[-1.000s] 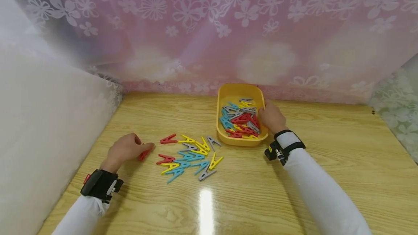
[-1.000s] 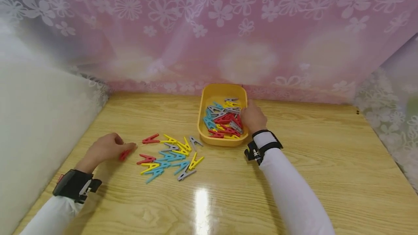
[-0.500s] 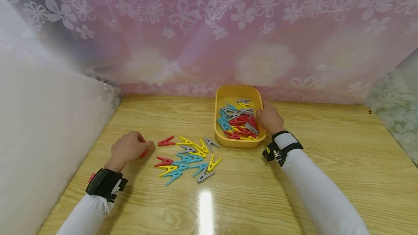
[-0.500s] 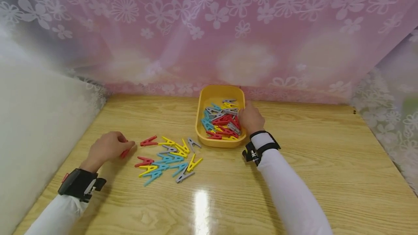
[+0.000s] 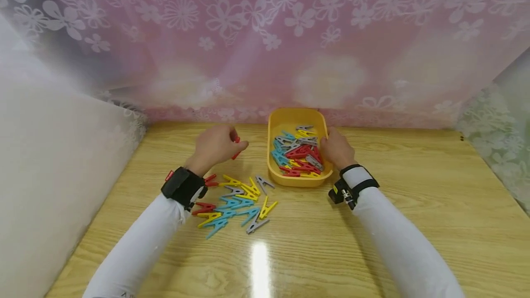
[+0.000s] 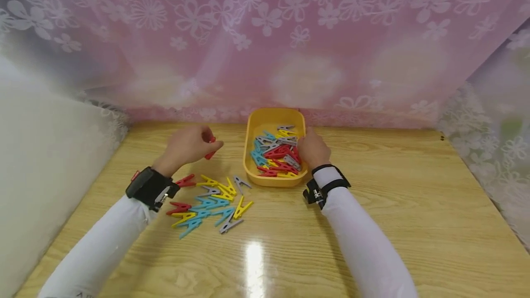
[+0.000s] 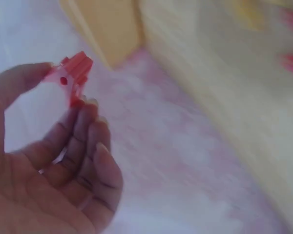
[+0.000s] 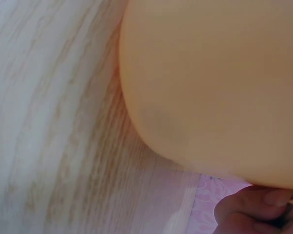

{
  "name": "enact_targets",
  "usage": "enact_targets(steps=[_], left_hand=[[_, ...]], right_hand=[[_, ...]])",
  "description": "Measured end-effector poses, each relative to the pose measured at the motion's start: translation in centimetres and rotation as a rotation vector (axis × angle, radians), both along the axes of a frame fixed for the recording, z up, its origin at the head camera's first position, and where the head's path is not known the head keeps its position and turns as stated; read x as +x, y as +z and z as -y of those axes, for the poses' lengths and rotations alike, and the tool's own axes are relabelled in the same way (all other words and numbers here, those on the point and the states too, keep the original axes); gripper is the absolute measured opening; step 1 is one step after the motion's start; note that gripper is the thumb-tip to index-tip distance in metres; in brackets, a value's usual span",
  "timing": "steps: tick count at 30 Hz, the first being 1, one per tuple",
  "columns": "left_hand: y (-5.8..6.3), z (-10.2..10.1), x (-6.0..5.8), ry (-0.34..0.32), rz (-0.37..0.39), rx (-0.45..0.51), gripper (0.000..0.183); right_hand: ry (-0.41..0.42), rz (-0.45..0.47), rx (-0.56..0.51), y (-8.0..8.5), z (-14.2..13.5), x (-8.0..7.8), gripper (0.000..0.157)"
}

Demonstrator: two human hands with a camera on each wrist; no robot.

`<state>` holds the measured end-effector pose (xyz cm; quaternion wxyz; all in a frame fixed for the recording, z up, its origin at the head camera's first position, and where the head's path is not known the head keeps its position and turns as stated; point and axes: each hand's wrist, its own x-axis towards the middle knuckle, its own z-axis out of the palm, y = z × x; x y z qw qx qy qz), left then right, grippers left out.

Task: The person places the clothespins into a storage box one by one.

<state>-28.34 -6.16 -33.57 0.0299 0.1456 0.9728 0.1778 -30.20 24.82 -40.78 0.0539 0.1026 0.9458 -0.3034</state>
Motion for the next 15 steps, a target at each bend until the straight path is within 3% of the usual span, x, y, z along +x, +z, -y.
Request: enact_targets(steps=[4,8,15], left_hand=[[0.7,-4.2,-1.1,-0.179,-0.034,0.006,0.028],[-0.1,-7.6,-1.8,-0.296,-0.066,-0.037,0.027],[-2.5,-10.6,-3.0,-0.293,-0.111,-0.156,0.045]], right_hand=[[0.006,-0.003,0.008,0.1,0.1,-0.1,0.046],[0.005,-0.026,0.02,-0.2,0.1,-0.1,0.045],[0.001,-0.043,0.041,-0.3,0.0,0.0,0.045]])
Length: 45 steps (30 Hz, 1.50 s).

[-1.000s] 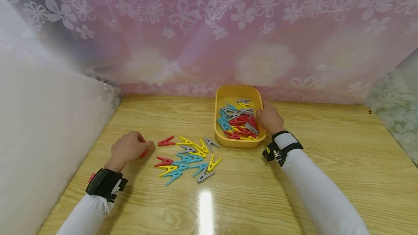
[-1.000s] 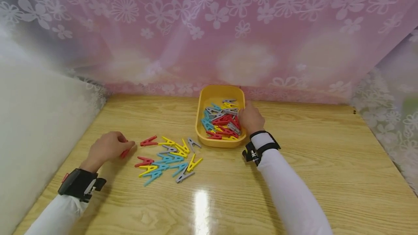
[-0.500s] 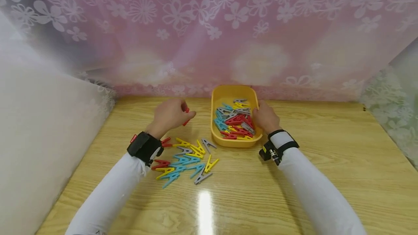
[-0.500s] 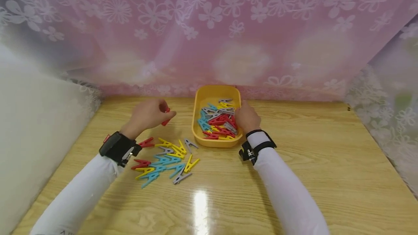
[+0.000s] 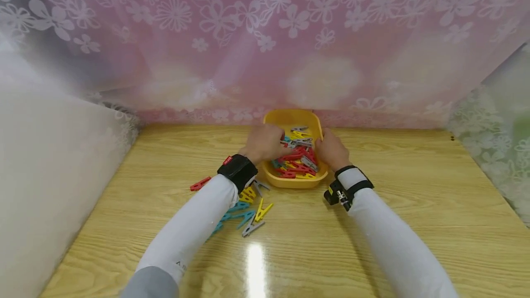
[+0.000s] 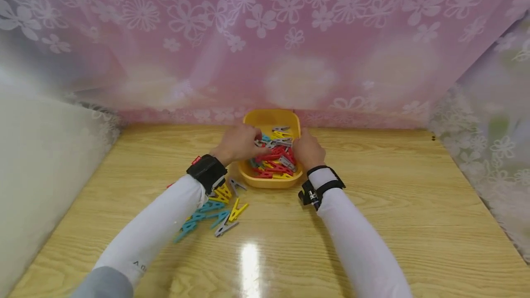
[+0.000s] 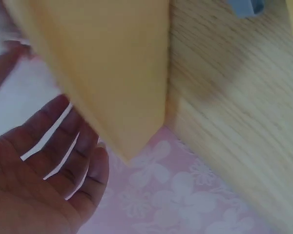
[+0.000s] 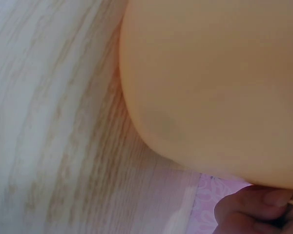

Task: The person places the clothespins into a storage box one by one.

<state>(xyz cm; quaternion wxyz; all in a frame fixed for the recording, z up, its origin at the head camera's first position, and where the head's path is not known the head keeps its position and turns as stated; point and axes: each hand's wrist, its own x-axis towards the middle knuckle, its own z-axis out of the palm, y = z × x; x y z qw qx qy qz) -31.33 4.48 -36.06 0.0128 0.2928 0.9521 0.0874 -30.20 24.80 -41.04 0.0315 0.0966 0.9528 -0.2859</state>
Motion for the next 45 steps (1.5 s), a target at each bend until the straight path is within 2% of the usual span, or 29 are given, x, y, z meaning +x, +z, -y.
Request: enact_targets(steps=[3,8,10,15,18,24,29,32,36,39,45], left_hand=[[-0.2,0.6,-0.1,0.051,-0.014,0.044,0.049],[-0.1,3.3,-0.2,0.121,-0.065,0.244,0.029],[-0.2,4.7,-0.2,0.139,-0.073,0.293,0.024],[-0.6,8.5,0.4,0.166,0.006,0.344,0.017],[-1.0,11.0,1.0,0.161,0.076,0.339,0.016],[-1.9,15.7,2.1,0.11,0.216,0.317,0.02],[-2.8,18.5,3.2,0.13,0.279,0.313,0.029],[-3.7,19.4,3.7,0.127,0.281,0.28,0.04],[-4.6,19.7,4.3,0.101,0.241,0.198,0.051],[-5.0,19.7,4.7,0.1,0.209,0.161,0.045],[-5.2,19.9,5.3,0.135,0.218,0.155,0.03]], right_hand=[[0.006,-0.002,-0.007,0.1,0.3,0.1,0.045],[0.021,-0.006,-0.024,0.5,0.2,0.2,0.045],[0.017,-0.004,-0.024,0.8,0.0,0.2,0.046],[0.001,0.011,-0.017,1.0,-0.4,0.3,0.046],[-0.001,0.02,-0.023,1.0,-0.6,0.3,0.047],[-0.013,0.027,-0.04,1.0,-1.1,0.4,0.043],[-0.014,0.025,-0.043,0.9,-1.2,0.4,0.042],[-0.015,0.029,-0.05,0.8,-1.1,0.3,0.041],[-0.014,0.035,-0.059,0.6,-0.9,0.3,0.04],[-0.01,0.038,-0.058,0.5,-0.5,0.3,0.04],[-0.001,0.039,-0.041,0.3,0.3,0.2,0.04]])
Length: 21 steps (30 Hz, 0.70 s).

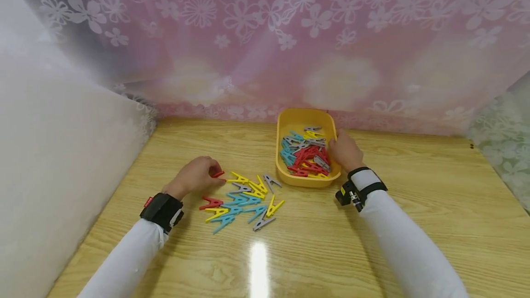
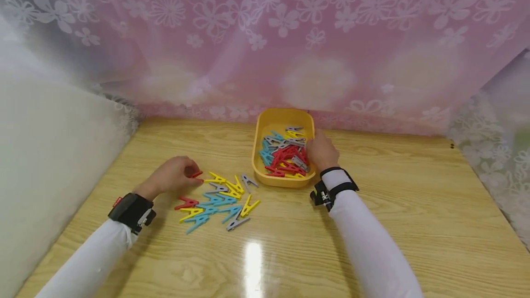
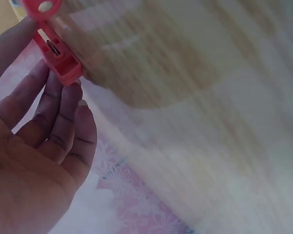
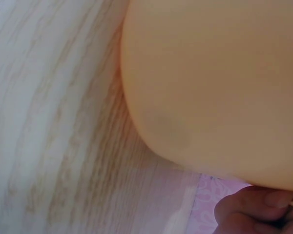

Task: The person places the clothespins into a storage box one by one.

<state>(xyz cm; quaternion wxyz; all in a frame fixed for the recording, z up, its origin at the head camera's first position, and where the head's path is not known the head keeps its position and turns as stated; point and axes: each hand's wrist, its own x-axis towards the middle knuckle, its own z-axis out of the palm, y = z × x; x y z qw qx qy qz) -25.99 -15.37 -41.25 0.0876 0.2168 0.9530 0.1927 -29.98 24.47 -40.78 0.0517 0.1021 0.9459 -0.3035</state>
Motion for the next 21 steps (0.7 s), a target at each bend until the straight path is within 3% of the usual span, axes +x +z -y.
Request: enact_targets(steps=[6,10,15,21], left_hand=[[0.1,-0.5,-0.5,0.004,-0.045,0.01,0.026],[1.4,-1.8,-1.7,0.021,-0.09,0.099,0.028],[4.4,-5.5,-4.1,-0.008,-0.153,0.14,0.034],[7.1,-11.5,-7.0,-0.146,-0.2,0.076,0.03]], right_hand=[[0.002,-0.006,0.011,0.1,-0.3,0.0,0.042],[0.018,-0.014,0.012,0.1,-0.4,0.0,0.043],[0.005,-0.019,0.025,0.1,-0.3,0.0,0.042],[0.002,-0.024,0.029,0.0,0.1,0.0,0.043]])
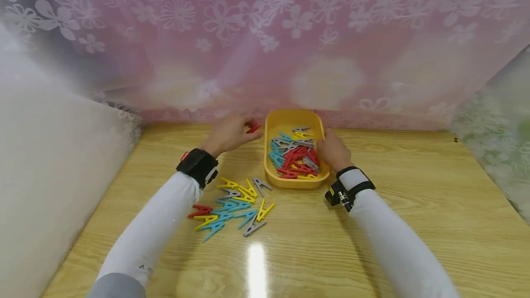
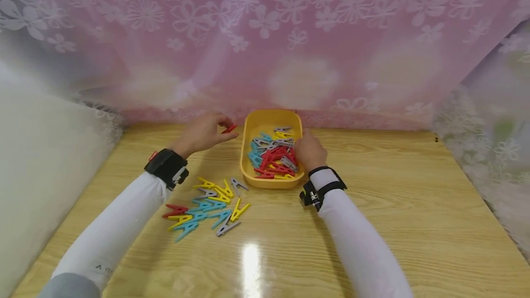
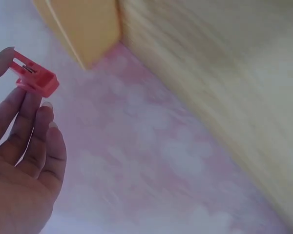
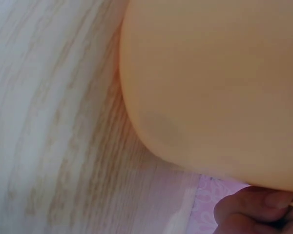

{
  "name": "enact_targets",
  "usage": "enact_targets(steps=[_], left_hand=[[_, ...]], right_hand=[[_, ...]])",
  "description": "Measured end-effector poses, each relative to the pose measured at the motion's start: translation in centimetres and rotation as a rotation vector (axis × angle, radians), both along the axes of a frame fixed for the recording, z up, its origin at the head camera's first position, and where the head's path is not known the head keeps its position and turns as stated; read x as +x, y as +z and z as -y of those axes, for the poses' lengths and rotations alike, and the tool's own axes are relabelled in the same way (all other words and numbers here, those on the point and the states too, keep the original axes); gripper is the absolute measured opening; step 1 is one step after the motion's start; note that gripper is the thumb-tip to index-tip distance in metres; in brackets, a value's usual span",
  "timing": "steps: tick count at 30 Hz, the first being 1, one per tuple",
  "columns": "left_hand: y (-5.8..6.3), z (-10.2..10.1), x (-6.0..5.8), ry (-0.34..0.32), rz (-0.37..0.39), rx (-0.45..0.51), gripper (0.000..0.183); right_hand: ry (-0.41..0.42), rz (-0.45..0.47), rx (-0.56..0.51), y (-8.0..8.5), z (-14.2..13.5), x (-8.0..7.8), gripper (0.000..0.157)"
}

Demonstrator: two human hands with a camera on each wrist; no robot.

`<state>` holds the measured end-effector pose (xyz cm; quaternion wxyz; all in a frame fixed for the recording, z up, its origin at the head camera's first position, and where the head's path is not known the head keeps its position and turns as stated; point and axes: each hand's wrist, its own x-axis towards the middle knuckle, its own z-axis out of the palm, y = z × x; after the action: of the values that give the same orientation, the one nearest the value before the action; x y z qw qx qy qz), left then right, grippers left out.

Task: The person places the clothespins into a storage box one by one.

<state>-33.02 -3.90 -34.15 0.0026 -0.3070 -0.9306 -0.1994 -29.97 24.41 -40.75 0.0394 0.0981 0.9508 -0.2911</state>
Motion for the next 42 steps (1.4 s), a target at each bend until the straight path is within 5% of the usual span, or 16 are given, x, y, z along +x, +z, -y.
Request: enact_targets(steps=[4,8,12,15,25,42], left_hand=[[0.2,-2.9,-1.0,-0.042,-0.041,-0.075,0.034],[-0.5,-4.9,-2.0,-0.008,-0.101,-0.181,0.038],[-1.6,-5.5,-2.6,0.066,-0.098,-0.261,0.047],[-2.2,-5.2,-2.7,0.09,-0.065,-0.231,0.054],[-2.9,-0.3,-1.8,0.147,-0.023,0.113,0.029],[-5.5,10.6,4.3,0.054,0.217,0.033,0.025]], right_hand=[[0.015,-0.008,0.005,-0.2,0.9,-0.1,0.043],[0.025,-0.007,0.004,-0.4,1.8,-0.1,0.043],[0.029,0.006,0.006,-0.6,2.5,-0.1,0.045],[0.027,0.011,0.004,-0.6,2.9,0.0,0.045],[0.02,0.004,0.013,-0.5,2.2,0.0,0.045],[0.015,0.012,-0.007,-0.3,0.1,-0.1,0.044]])
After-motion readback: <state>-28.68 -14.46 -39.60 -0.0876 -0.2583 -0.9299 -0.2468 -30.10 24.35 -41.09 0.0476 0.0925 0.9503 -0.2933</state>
